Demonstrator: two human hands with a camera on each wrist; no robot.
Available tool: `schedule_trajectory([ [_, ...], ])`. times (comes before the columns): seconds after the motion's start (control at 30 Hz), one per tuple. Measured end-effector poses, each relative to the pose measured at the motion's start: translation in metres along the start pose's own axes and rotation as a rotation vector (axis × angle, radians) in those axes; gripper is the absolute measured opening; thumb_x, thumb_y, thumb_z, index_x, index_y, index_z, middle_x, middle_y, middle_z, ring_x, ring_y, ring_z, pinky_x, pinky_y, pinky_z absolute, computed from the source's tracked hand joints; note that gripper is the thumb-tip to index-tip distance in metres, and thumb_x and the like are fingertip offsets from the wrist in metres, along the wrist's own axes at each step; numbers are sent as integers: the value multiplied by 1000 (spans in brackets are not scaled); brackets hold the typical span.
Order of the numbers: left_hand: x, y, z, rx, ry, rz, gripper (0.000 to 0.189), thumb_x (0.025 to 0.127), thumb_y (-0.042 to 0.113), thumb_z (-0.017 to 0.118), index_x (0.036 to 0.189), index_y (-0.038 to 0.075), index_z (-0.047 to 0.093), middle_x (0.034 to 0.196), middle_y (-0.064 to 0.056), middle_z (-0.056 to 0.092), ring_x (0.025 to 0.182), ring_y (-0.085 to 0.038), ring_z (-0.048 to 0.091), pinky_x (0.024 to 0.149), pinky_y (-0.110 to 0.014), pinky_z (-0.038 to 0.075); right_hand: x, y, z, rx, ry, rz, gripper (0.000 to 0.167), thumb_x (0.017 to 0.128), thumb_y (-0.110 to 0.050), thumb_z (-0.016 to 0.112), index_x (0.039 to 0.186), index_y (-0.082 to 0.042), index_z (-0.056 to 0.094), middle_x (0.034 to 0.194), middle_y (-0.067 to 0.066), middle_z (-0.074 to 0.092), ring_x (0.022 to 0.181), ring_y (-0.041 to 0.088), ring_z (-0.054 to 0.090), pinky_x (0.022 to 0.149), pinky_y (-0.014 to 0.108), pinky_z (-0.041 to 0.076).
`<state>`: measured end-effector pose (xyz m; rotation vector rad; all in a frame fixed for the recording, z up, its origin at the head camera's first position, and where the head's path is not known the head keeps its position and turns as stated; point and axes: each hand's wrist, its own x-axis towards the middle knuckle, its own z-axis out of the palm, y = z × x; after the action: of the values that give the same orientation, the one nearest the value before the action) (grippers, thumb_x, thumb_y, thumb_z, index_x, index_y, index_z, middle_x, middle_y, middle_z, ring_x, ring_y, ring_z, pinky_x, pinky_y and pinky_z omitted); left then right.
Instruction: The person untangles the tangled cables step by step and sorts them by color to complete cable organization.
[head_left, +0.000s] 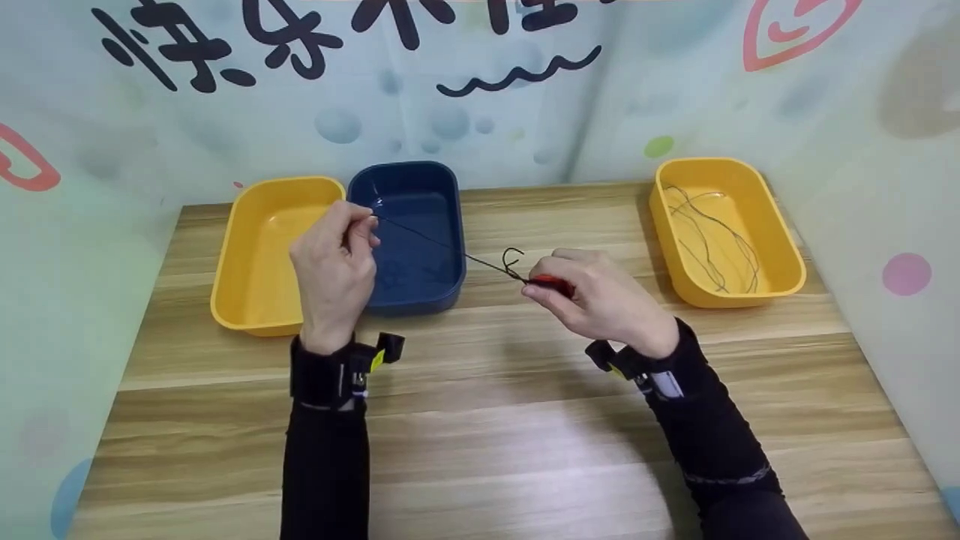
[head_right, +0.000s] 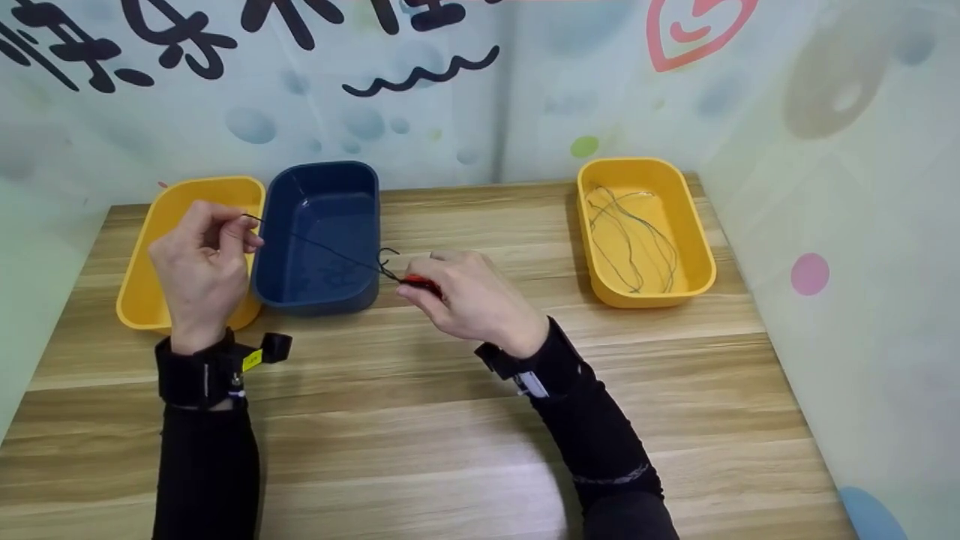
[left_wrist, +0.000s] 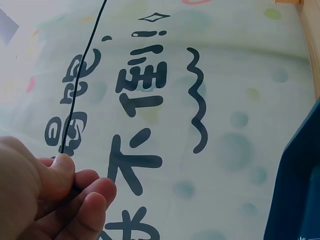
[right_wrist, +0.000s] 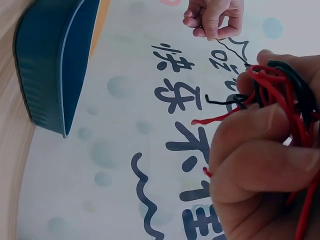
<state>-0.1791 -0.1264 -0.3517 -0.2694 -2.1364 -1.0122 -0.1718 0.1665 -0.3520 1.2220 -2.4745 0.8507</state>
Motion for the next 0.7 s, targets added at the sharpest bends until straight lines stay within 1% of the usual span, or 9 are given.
schedule_trajectory([
  [0.2,0,-1,1,9,-2,-6,16,97,6,55,88,-1,66,75,-13,67,65,-20,62,65,-23,48,-1,-2,-2,-29,-17,49,18,94,-24,63,85,-10,62,67,-1,54,57,9,46,52,23,37],
  [0.43,1,-3,4,12,-12,3,17,97,5,54,86,-1,65,76,-13,67,65,-20,62,65,-27,50,-2,-3,-5,-61,-47,77,20,94,-26,63,83,-10,60,66,-2,53,56,9,46,52,22,37],
  [0.53,2,-5,3,22,-5,-5,17,97,4,53,86,-2,65,77,-14,67,65,-21,62,65,-25,49,-4,-3,-9,-70,-58,87,19,94,-27,64,83,-11,61,66,-3,53,57,8,47,53,23,39],
  [0.7,4,-10,-2,25,38,-41,15,95,1,54,86,-3,65,80,-14,69,64,-21,62,66,-19,47,-7,-2,-17,-74,-53,85,19,93,-26,65,82,-12,60,65,-5,50,57,7,46,53,23,38],
])
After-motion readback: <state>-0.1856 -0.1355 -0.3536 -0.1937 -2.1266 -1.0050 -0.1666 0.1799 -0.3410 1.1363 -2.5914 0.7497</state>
